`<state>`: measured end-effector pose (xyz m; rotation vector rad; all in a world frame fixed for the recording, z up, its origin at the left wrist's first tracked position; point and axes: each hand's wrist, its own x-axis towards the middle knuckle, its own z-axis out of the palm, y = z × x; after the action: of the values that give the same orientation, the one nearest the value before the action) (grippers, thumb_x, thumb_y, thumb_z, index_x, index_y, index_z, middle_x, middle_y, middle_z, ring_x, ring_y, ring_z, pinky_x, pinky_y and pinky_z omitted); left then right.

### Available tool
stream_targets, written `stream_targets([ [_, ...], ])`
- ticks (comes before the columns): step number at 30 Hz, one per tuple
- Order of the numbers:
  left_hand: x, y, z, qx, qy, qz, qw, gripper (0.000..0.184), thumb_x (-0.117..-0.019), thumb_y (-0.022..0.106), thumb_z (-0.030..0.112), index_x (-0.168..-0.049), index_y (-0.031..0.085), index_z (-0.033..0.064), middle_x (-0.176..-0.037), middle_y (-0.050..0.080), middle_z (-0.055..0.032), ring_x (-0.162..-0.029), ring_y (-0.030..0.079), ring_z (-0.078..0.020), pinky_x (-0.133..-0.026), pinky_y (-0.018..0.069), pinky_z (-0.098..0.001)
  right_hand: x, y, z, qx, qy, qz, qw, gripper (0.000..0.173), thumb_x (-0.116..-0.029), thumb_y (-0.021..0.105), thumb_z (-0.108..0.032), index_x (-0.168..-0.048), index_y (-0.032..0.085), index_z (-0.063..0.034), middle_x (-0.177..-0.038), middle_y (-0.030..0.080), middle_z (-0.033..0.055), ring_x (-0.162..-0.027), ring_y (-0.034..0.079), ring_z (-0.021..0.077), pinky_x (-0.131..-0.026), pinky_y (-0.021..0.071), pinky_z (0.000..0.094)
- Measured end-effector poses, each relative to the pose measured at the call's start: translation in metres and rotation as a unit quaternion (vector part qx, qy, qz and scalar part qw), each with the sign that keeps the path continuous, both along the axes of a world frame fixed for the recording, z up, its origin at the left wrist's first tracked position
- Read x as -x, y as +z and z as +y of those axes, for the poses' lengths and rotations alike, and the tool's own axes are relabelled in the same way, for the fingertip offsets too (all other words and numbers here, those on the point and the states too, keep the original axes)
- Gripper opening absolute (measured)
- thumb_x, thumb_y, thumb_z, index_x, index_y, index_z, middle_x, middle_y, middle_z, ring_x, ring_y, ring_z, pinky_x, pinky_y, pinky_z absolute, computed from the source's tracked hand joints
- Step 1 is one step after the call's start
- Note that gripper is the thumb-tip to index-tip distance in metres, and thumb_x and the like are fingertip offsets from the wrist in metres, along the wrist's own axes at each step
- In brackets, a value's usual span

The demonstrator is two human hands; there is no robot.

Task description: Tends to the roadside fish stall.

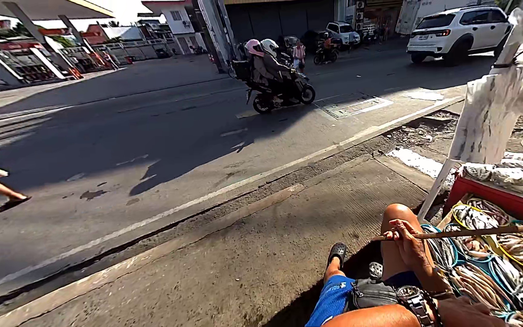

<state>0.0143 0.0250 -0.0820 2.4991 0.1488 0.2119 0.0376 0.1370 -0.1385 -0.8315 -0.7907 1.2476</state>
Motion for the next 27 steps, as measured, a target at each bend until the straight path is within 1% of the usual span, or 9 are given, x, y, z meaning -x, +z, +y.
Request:
stream_targets([
  [1, 0.005, 0.000, -0.005, -0.016, 0.020, -0.003, 1.000, 0.064, -0.0826, 0.071, 0.061, -0.112, 0.073, 0.0042, -0.118, 0.070, -0.0190, -0.117, 0.061, -0.0382, -0.102, 0.0427, -0.0543, 0.000, -0.001, 0.000, 0.001, -0.003, -0.005, 1.000, 0.029, -0.1073, 0.037, -0.006, -0.099, 0.064, -0.0016, -0.062, 0.063, 0.0004, -0.052, 0.063, 0.0099, -0.060, 0.0603, 0.0270],
  [2, 0.013, 0.010, -0.011, -0.028, 0.032, 0.039, 0.998, 0.063, -0.0872, 0.068, 0.057, -0.120, 0.072, 0.0034, -0.125, 0.069, -0.0187, -0.124, 0.059, -0.0374, -0.106, 0.0402, -0.0529, -0.001, -0.002, 0.000, 0.007, -0.008, -0.007, 1.000, 0.028, -0.1073, 0.038, -0.007, -0.100, 0.064, -0.0005, -0.061, 0.062, 0.0015, -0.053, 0.063, 0.0109, -0.060, 0.0597, 0.0279],
  [3, 0.016, 0.034, -0.012, -0.020, 0.010, 0.163, 0.986, 0.064, -0.0969, 0.062, 0.053, -0.139, 0.061, 0.0054, -0.146, 0.057, -0.0157, -0.141, 0.046, -0.0348, -0.117, 0.0302, -0.0517, -0.001, -0.002, 0.000, 0.010, -0.010, -0.006, 1.000, 0.028, -0.1076, 0.038, -0.007, -0.100, 0.064, 0.0001, -0.061, 0.062, 0.0018, -0.052, 0.062, 0.0109, -0.059, 0.0595, 0.0278],
  [5, 0.003, 0.003, -0.003, -0.017, -0.003, 0.051, 0.999, 0.067, -0.0868, 0.067, 0.061, -0.119, 0.071, 0.0030, -0.124, 0.069, -0.0189, -0.125, 0.058, -0.0396, -0.108, 0.0388, -0.0577, 0.000, -0.001, 0.000, -0.003, -0.006, 0.004, 1.000, 0.029, -0.1074, 0.038, -0.006, -0.099, 0.064, 0.0001, -0.059, 0.062, 0.0005, -0.051, 0.063, 0.0103, -0.060, 0.0607, 0.0279],
  [6, -0.001, 0.000, 0.001, -0.010, -0.019, 0.045, 0.999, 0.066, -0.0859, 0.068, 0.061, -0.117, 0.071, 0.0031, -0.121, 0.069, -0.0191, -0.122, 0.059, -0.0401, -0.107, 0.0392, -0.0582, 0.000, 0.000, -0.001, -0.012, -0.001, 0.006, 1.000, 0.029, -0.1070, 0.037, -0.006, -0.098, 0.064, -0.0008, -0.059, 0.062, -0.0007, -0.051, 0.063, 0.0100, -0.061, 0.0612, 0.0284],
  [11, 0.000, 0.020, 0.009, 0.037, -0.052, 0.086, 0.994, 0.039, -0.0902, 0.073, 0.026, -0.121, 0.070, 0.0014, -0.125, 0.067, -0.0221, -0.126, 0.056, -0.0421, -0.105, 0.0392, -0.0599, 0.004, 0.013, -0.007, -0.009, -0.004, 0.037, 0.999, 0.028, -0.1067, 0.039, -0.005, -0.097, 0.065, -0.0005, -0.058, 0.060, -0.0021, -0.050, 0.060, 0.0081, -0.059, 0.0588, 0.0256],
  [16, -0.001, 0.012, 0.014, 0.037, -0.063, 0.055, 0.996, 0.033, -0.0857, 0.070, 0.006, -0.118, 0.072, 0.0007, -0.120, 0.068, -0.0217, -0.121, 0.058, -0.0418, -0.103, 0.0411, -0.0596, 0.001, 0.010, -0.004, -0.005, 0.002, 0.040, 0.999, 0.027, -0.1075, 0.039, -0.006, -0.099, 0.064, -0.0002, -0.060, 0.061, -0.0011, -0.052, 0.061, 0.0092, -0.060, 0.0594, 0.0272],
  [22, 0.000, 0.013, 0.013, 0.072, -0.067, 0.036, 0.994, 0.039, -0.0799, 0.059, -0.010, -0.116, 0.071, -0.0034, -0.118, 0.067, -0.0254, -0.121, 0.057, -0.0456, -0.105, 0.0378, -0.0645, 0.000, 0.017, -0.007, 0.000, 0.006, 0.030, 1.000, 0.026, -0.1080, 0.040, -0.007, -0.101, 0.064, 0.0014, -0.060, 0.059, -0.0016, -0.052, 0.061, 0.0099, -0.062, 0.0603, 0.0297],
  [27, -0.001, 0.006, 0.014, 0.073, -0.056, -0.006, 0.996, 0.034, -0.0821, 0.055, -0.012, -0.109, 0.073, -0.0030, -0.113, 0.070, -0.0222, -0.114, 0.063, -0.0391, -0.102, 0.0455, -0.0549, -0.001, 0.018, -0.009, 0.010, 0.011, 0.051, 0.999, 0.025, -0.1079, 0.042, -0.008, -0.100, 0.063, 0.0026, -0.061, 0.060, -0.0004, -0.053, 0.062, 0.0102, -0.063, 0.0601, 0.0288],
])
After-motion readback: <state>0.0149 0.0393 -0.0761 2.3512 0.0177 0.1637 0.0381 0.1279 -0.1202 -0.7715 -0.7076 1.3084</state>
